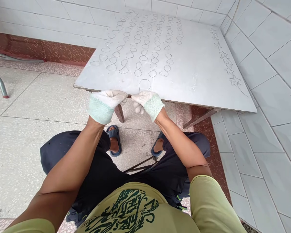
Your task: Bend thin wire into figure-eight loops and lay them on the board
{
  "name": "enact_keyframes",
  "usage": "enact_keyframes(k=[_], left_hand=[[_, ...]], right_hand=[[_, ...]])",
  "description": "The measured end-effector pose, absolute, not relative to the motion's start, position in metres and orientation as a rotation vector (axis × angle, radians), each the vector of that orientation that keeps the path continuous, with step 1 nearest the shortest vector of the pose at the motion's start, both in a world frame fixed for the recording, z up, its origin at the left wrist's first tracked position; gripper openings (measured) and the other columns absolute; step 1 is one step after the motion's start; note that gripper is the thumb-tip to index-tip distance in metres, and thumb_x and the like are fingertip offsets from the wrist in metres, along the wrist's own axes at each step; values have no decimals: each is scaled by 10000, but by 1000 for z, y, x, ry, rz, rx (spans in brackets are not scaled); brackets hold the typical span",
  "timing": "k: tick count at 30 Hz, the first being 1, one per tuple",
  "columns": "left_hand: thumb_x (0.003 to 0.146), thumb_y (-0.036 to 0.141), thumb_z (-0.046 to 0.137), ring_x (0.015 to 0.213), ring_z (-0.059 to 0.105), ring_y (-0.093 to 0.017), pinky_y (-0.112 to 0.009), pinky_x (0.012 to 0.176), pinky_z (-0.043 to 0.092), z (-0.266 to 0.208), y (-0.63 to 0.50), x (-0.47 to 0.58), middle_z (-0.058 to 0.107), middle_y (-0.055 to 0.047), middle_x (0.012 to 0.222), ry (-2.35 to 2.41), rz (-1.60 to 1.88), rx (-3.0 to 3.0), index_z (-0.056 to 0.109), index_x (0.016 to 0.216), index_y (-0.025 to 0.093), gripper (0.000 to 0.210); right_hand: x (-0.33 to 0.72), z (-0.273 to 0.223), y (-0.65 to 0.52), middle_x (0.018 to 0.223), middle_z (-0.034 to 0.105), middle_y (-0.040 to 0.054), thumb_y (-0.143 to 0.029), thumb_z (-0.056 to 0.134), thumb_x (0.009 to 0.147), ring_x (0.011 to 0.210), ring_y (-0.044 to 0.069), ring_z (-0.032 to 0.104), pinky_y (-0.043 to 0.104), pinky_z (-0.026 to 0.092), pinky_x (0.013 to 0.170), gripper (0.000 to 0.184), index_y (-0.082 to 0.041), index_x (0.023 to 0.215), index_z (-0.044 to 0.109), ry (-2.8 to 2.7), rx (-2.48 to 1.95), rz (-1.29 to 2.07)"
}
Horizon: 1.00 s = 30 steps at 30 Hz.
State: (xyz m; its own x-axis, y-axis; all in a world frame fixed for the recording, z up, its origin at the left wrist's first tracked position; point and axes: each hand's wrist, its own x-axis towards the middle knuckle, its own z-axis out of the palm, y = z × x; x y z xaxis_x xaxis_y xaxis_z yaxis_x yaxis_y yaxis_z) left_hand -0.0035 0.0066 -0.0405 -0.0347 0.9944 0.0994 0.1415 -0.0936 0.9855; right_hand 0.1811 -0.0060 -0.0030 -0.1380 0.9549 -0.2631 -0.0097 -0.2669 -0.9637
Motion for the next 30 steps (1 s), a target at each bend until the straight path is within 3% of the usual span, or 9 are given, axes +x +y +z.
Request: enact_keyframes(k=[7,12,17,23,30], left_hand=[[794,485,872,679,663,-184,-278,595,493,-39,0,6,783,-56,746,1376,1292,1285,781,766,206,295],[835,564,873,731,701,-214,-298,623,511,-37,-3,6,771,-55,736,1389,1268,1379,788,778,211,367],[810,621,883,648,611,-219,-340,565,459,-33,1,-2,727,-62,684,1406,1135,1452,791,738,225,413],[838,567,867,716,692,-194,-318,722,566,-39,11,-8,798,-69,769,1358,1077,1479,816,783,192,382],[992,557,733,923,848,-244,-353,915,660,-38,12,-14,887,-134,966,1221,1081,1441,831,940,164,408]], right_hand=[[177,-8,-4,512,635,-44,-148,723,1103,437,73,581,190,418,421,479,-225,655,575,-1253,-1359,1458],[179,-10,-5,515,680,-33,-293,826,1053,465,86,571,200,448,467,434,-248,686,597,-1375,-1379,1358],[181,-10,-3,540,693,-34,-264,833,1046,489,103,615,237,447,470,434,-260,690,586,-1365,-1420,1360],[183,-10,1,564,695,-33,-208,808,1073,507,93,652,204,456,456,373,-230,750,621,-1354,-1436,1394],[182,-7,2,593,694,-35,-117,669,1145,449,81,655,195,438,401,404,-203,752,629,-1230,-1385,1537]])
